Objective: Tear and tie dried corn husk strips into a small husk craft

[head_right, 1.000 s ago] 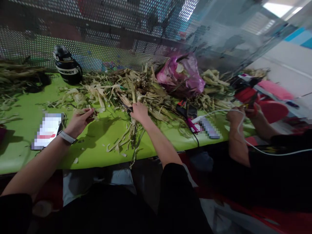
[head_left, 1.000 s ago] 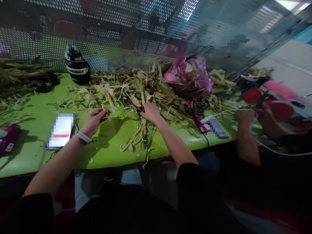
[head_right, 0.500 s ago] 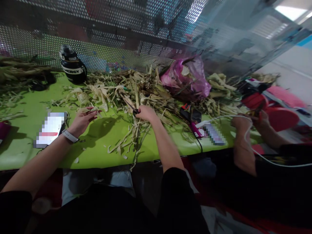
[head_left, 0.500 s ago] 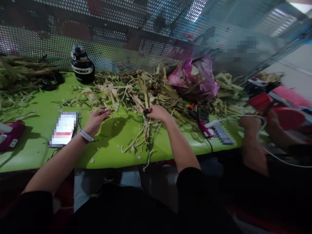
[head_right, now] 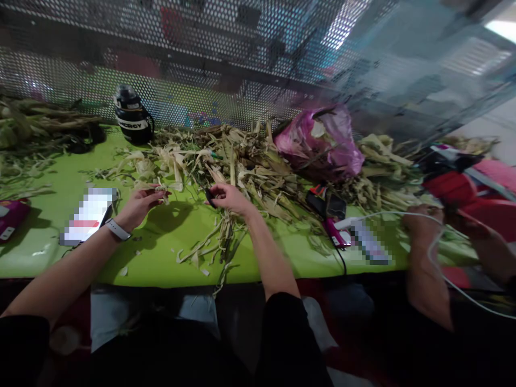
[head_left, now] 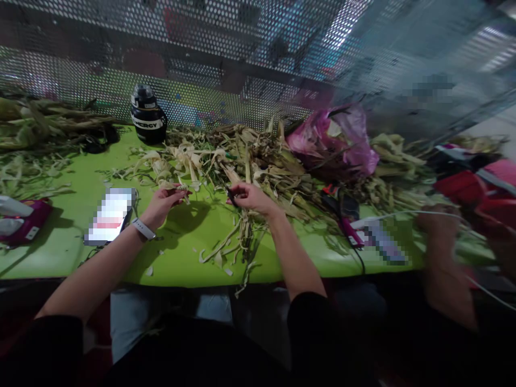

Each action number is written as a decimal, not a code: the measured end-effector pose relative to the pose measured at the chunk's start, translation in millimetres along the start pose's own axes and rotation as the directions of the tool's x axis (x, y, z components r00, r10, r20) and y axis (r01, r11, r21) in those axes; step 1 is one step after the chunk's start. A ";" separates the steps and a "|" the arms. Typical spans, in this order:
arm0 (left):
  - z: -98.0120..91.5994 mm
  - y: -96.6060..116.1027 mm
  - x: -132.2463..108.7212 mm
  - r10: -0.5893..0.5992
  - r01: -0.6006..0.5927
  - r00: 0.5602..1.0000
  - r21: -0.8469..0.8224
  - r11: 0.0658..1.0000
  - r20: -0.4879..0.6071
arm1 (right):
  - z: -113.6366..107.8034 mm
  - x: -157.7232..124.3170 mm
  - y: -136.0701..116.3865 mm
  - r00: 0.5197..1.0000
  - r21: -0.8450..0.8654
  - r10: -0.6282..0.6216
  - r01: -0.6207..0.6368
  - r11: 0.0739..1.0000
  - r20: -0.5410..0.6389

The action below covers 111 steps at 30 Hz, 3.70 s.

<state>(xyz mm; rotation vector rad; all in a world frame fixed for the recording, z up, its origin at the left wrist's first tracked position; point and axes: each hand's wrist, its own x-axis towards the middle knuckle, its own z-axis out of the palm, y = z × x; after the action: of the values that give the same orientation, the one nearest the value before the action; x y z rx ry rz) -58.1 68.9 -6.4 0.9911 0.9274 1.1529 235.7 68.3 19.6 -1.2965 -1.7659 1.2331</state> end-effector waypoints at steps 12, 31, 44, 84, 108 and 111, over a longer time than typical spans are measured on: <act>0.8 -1.3 -2.4 -0.011 0.011 1.000 0.024 1.000 -0.001 | 24.2 1.2 26.8 0.918 -0.769 -0.371 0.134 0.624 -0.141; 4.3 0.0 -5.5 0.003 -0.002 1.000 0.040 0.999 -0.013 | 26.4 -2.2 31.7 0.896 -0.804 -0.432 0.180 0.566 -0.103; 5.8 2.8 -7.7 -0.019 0.020 0.999 0.042 0.999 -0.027 | 27.4 -1.2 35.7 0.885 -0.818 -0.451 0.173 0.549 -0.116; 11.6 3.0 -12.6 0.017 -0.018 1.000 0.044 0.999 0.019 | 50.4 1.8 31.4 0.905 -0.790 -0.420 0.209 0.576 -0.066; 5.4 -3.5 -7.7 0.195 -0.186 0.980 0.167 0.968 -0.036 | 56.7 -5.6 17.5 0.959 -0.542 -0.270 0.181 0.820 -0.089; 5.2 -6.1 -7.2 0.169 -0.164 0.986 0.171 0.972 -0.011 | 57.7 -5.0 17.8 0.960 -0.486 -0.266 0.191 0.853 -0.090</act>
<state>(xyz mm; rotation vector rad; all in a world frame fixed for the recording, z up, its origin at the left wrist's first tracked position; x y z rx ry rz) -52.7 60.4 -10.1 1.2130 0.9897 1.2443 193.7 46.5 -18.2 -1.3446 -2.1125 0.5624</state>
